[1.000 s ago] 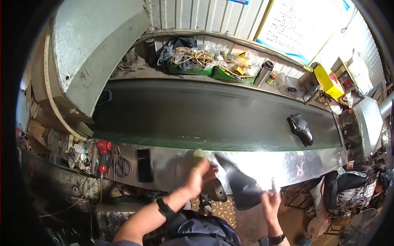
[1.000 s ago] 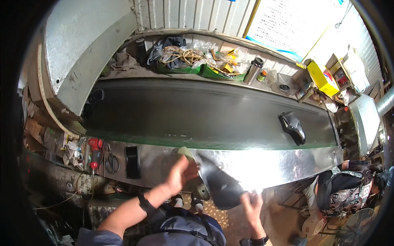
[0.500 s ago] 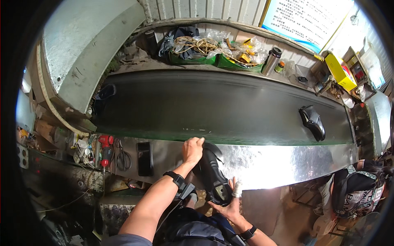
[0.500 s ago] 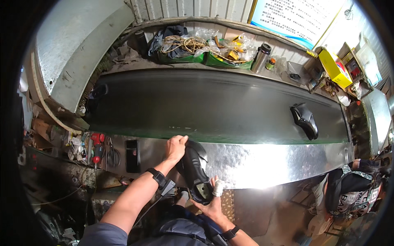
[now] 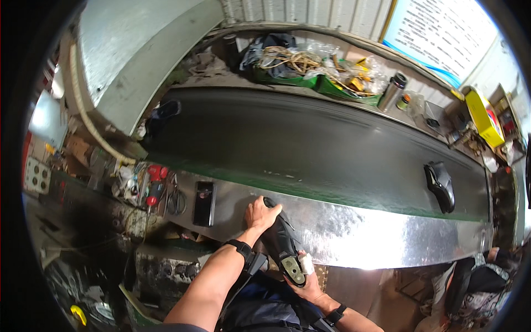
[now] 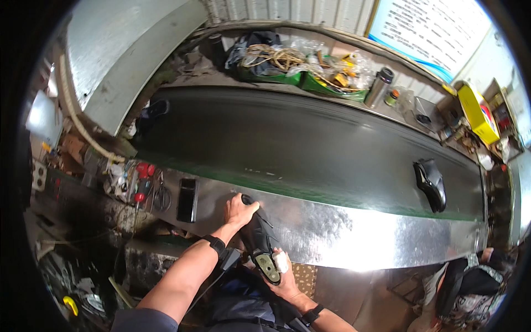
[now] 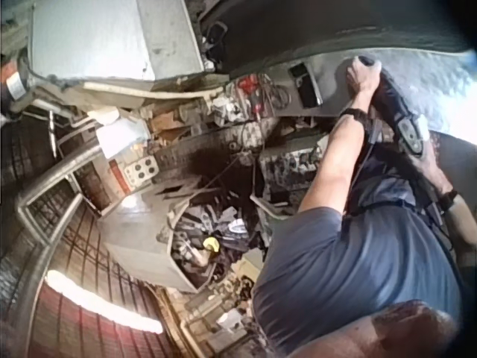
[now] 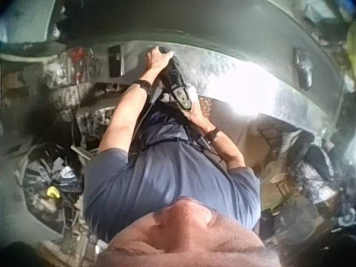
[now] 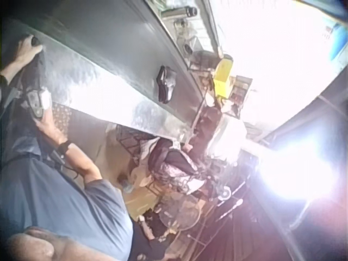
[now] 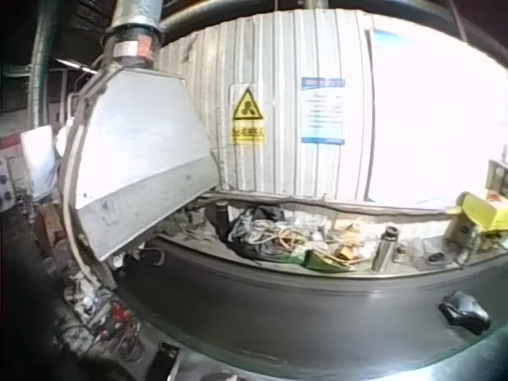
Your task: Shaping and lasting shoes using an industrial machine and a conveyor belt.
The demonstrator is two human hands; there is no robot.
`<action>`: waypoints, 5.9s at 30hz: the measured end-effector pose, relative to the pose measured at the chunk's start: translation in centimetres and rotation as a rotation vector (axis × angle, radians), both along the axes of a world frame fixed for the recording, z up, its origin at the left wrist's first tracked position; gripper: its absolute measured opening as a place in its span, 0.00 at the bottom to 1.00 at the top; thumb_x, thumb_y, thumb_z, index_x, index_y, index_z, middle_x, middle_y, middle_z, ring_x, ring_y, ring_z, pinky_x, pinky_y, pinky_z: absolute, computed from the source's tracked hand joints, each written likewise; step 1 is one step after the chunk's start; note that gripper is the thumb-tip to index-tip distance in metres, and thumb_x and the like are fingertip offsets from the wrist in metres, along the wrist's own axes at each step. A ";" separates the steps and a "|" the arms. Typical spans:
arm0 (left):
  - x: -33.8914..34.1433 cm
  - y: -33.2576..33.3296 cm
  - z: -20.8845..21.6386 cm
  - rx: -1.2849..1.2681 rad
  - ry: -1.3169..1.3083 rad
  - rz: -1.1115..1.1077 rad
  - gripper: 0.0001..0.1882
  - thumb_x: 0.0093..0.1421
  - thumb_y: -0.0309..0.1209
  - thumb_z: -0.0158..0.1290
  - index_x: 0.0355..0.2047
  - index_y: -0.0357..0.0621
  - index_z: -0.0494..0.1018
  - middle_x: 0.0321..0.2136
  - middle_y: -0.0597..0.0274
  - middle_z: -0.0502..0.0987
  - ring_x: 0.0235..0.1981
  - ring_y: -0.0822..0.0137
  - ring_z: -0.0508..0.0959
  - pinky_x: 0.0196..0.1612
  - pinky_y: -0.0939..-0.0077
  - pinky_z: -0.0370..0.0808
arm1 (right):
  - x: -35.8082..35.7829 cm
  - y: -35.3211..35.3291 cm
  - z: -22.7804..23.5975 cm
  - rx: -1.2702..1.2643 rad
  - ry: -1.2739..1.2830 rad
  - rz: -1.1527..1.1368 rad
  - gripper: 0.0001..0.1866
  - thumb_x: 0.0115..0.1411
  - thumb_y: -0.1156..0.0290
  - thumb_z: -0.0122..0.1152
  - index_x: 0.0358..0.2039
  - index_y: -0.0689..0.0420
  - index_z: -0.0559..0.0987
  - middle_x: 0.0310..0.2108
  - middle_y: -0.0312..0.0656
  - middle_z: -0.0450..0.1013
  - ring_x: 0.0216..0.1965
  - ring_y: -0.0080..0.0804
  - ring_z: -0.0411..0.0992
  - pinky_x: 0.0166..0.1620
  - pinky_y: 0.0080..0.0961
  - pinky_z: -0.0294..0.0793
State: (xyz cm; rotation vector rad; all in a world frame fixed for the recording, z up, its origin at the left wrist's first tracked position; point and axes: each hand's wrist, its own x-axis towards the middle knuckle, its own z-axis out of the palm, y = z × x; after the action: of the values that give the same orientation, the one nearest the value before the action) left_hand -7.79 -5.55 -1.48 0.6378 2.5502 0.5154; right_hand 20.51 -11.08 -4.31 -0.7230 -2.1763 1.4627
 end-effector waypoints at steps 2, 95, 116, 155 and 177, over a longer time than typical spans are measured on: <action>-1.4 -1.5 -0.5 0.194 -0.076 0.074 0.29 0.48 0.49 0.64 0.39 0.34 0.79 0.37 0.39 0.83 0.43 0.44 0.83 0.50 0.51 0.78 | -0.7 -0.1 1.0 -0.139 0.040 -0.016 0.51 0.52 0.69 0.77 0.71 0.64 0.57 0.70 0.58 0.58 0.73 0.55 0.53 0.74 0.45 0.48; 5.1 -73.0 21.4 0.949 0.513 1.051 0.40 0.62 0.35 0.61 0.70 0.33 0.56 0.73 0.36 0.46 0.75 0.50 0.50 0.74 0.60 0.48 | -33.4 -46.6 16.1 -0.220 -0.209 1.033 0.16 0.72 0.65 0.59 0.47 0.68 0.79 0.31 0.45 0.83 0.29 0.25 0.81 0.34 0.22 0.81; 4.2 -68.8 19.1 0.713 0.813 1.157 0.55 0.47 0.23 0.70 0.72 0.38 0.50 0.65 0.40 0.62 0.65 0.54 0.66 0.69 0.61 0.62 | -32.9 -46.0 16.2 0.478 0.299 1.040 0.15 0.67 0.63 0.62 0.30 0.64 0.78 0.20 0.58 0.76 0.24 0.60 0.77 0.29 0.52 0.76; -0.2 -69.5 23.7 -0.587 1.007 0.539 0.05 0.54 0.25 0.57 0.25 0.35 0.76 0.35 0.51 0.73 0.41 0.50 0.75 0.37 0.59 0.77 | -32.8 -45.0 16.6 0.384 0.230 1.101 0.17 0.73 0.61 0.48 0.40 0.63 0.76 0.25 0.60 0.77 0.31 0.64 0.77 0.37 0.57 0.76; 0.0 -71.0 25.3 -0.049 1.024 0.359 0.06 0.56 0.28 0.62 0.30 0.38 0.78 0.39 0.52 0.79 0.46 0.48 0.76 0.48 0.54 0.73 | -33.2 -45.4 14.8 0.460 0.274 0.941 0.21 0.70 0.57 0.56 0.31 0.63 0.82 0.21 0.60 0.77 0.24 0.60 0.78 0.28 0.52 0.77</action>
State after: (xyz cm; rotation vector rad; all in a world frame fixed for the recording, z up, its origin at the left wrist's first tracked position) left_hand -7.75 -76.58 23.81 0.4875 3.6720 0.2516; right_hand -12.68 -56.44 10.48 0.7139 -2.5818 1.2018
